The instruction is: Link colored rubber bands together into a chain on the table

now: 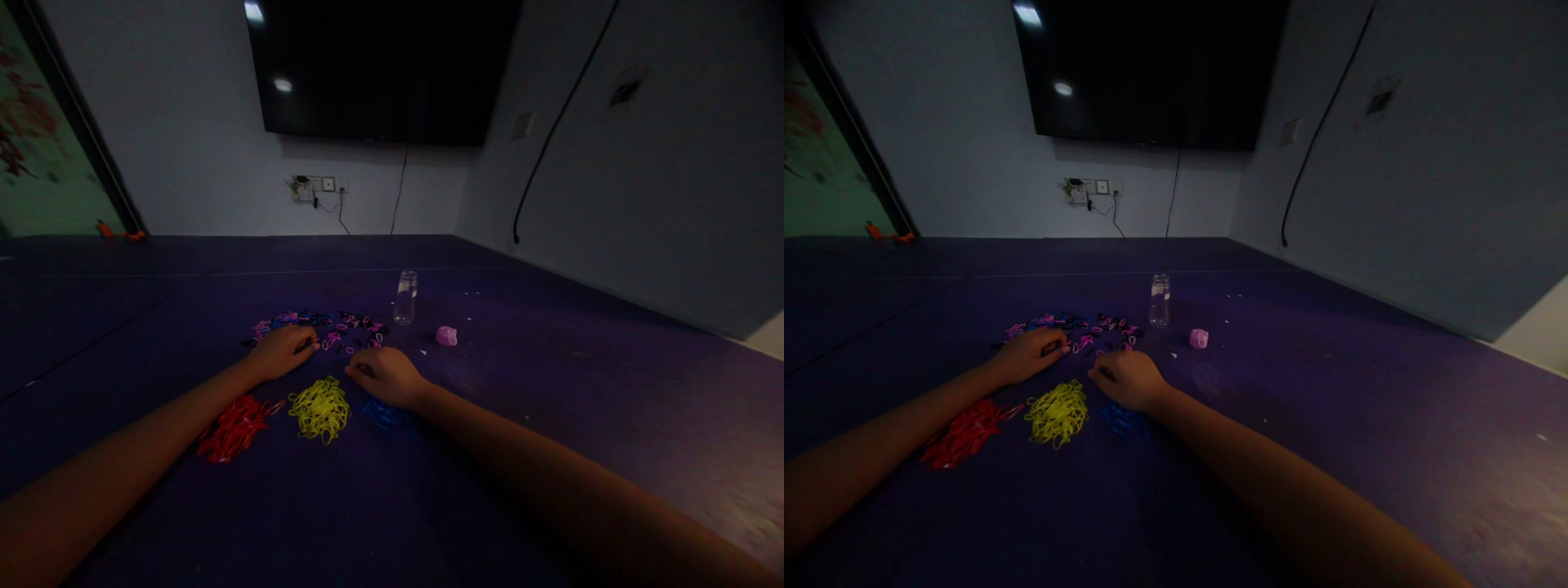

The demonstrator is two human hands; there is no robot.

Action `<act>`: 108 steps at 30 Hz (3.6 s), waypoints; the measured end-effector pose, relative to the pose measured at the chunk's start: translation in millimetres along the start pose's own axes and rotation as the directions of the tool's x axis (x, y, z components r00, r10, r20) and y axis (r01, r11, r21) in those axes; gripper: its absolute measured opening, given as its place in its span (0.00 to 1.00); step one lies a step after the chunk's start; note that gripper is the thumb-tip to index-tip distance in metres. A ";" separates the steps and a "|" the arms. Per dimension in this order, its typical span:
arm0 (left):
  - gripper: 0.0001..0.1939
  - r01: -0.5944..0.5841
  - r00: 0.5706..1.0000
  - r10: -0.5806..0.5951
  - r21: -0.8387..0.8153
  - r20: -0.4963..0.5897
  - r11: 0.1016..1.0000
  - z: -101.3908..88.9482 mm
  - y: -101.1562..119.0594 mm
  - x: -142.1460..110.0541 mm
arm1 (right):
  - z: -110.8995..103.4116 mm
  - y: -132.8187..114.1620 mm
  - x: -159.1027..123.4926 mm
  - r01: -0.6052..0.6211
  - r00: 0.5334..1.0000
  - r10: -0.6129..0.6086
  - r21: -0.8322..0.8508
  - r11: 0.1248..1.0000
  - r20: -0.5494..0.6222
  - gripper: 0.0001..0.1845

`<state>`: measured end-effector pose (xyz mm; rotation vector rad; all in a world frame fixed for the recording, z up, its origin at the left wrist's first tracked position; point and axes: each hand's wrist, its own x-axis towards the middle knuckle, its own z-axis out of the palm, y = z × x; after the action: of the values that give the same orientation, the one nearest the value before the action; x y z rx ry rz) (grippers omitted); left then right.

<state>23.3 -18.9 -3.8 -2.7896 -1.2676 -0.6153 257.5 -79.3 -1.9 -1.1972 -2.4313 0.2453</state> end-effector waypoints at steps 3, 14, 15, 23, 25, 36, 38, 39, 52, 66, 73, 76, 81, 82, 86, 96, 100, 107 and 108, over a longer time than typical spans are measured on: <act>0.12 0.006 1.000 -0.006 0.005 0.010 1.000 -0.2 -0.1 0.2 | 0.2 0.0 -0.4 0.007 1.000 -0.007 -0.012 1.000 -0.007 0.12; 0.11 0.011 1.000 -0.011 0.000 0.015 1.000 -0.2 -0.1 0.9 | 0.5 0.9 0.3 0.008 1.000 -0.008 -0.022 1.000 0.000 0.13; 0.11 0.011 1.000 -0.011 -0.004 0.014 1.000 -0.2 -0.2 1.0 | 0.5 0.9 0.3 0.008 1.000 -0.008 -0.023 1.000 0.000 0.13; 0.11 0.006 1.000 -0.006 0.005 0.004 1.000 -0.1 -0.1 0.7 | 2.0 2.4 0.3 0.011 1.000 -0.011 -0.022 1.000 -0.004 0.12; 0.11 0.004 1.000 -0.004 0.004 0.005 1.000 -0.4 0.3 0.6 | 2.5 3.0 0.5 0.015 1.000 -0.015 -0.018 1.000 -0.008 0.13; 0.11 0.016 1.000 -0.016 -0.013 0.010 1.000 0.0 -0.4 0.9 | 2.8 2.5 0.4 0.013 1.000 -0.013 -0.018 1.000 -0.018 0.13; 0.11 0.018 1.000 -0.017 -0.019 0.012 1.000 0.1 -0.7 1.1 | 2.7 2.3 0.3 0.014 1.000 -0.015 -0.023 1.000 -0.017 0.13; 0.11 0.016 1.000 -0.016 -0.021 0.010 1.000 0.3 -0.9 1.1 | 2.7 2.3 0.3 0.017 1.000 -0.018 -0.025 1.000 -0.016 0.13; 0.12 0.039 0.998 -0.038 -0.008 0.053 0.999 -1.6 -1.4 2.1 | 1.9 0.7 0.0 0.013 1.000 -0.013 -0.050 0.999 -0.004 0.14; 0.11 0.056 0.997 -0.056 0.001 0.048 0.998 0.0 -2.8 2.0 | 1.0 0.6 0.5 0.014 1.000 -0.014 -0.023 1.000 0.005 0.13; 0.11 0.012 1.000 -0.013 0.016 0.022 1.000 0.8 -2.0 0.9 | 2.5 1.9 0.2 0.017 1.000 -0.017 -0.037 0.999 0.000 0.13; 0.11 0.010 1.000 -0.010 0.018 0.005 1.000 0.8 -0.7 0.4 | 2.8 2.3 0.4 0.021 1.000 -0.021 -0.035 0.999 0.009 0.13; 0.10 0.002 1.000 -0.002 0.018 -0.011 1.000 1.9 -0.7 -0.4 | 2.8 2.7 0.5 0.014 1.000 -0.013 -0.031 0.999 0.015 0.13; 0.10 0.002 1.000 -0.002 0.019 -0.011 1.000 2.2 -1.1 -0.4 | 2.9 2.9 0.4 0.012 1.000 -0.011 -0.030 0.999 0.017 0.13; 0.09 -0.003 1.000 0.004 0.024 -0.009 1.000 3.0 -2.2 -0.5 | 3.0 3.2 0.3 0.014 1.000 -0.013 -0.031 0.999 0.017 0.13; 0.09 -0.007 1.000 0.007 0.032 -0.015 0.999 1.5 0.8 -1.1 | 3.4 2.5 -0.4 0.016 1.000 -0.016 -0.035 0.999 0.004 0.12; 0.09 0.000 1.000 0.000 0.031 -0.009 1.000 1.7 0.8 -1.0 | 4.0 3.5 -0.2 0.017 1.000 -0.017 -0.035 0.999 0.007 0.12; 0.08 -0.016 0.999 0.017 0.038 -0.030 0.999 3.3 -0.5 -1.6 | 3.4 3.7 0.0 0.022 1.000 -0.021 -0.041 0.999 0.021 0.13; 0.08 -0.020 0.999 0.021 0.040 -0.032 0.999 3.3 -0.6 -1.6 | 3.1 3.3 -0.1 0.022 1.000 -0.021 -0.041 0.999 0.022 0.13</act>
<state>23.0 -19.0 -7.5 -2.7455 -1.2298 -0.6243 258.6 -77.4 -5.8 -1.1906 -2.4779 0.2039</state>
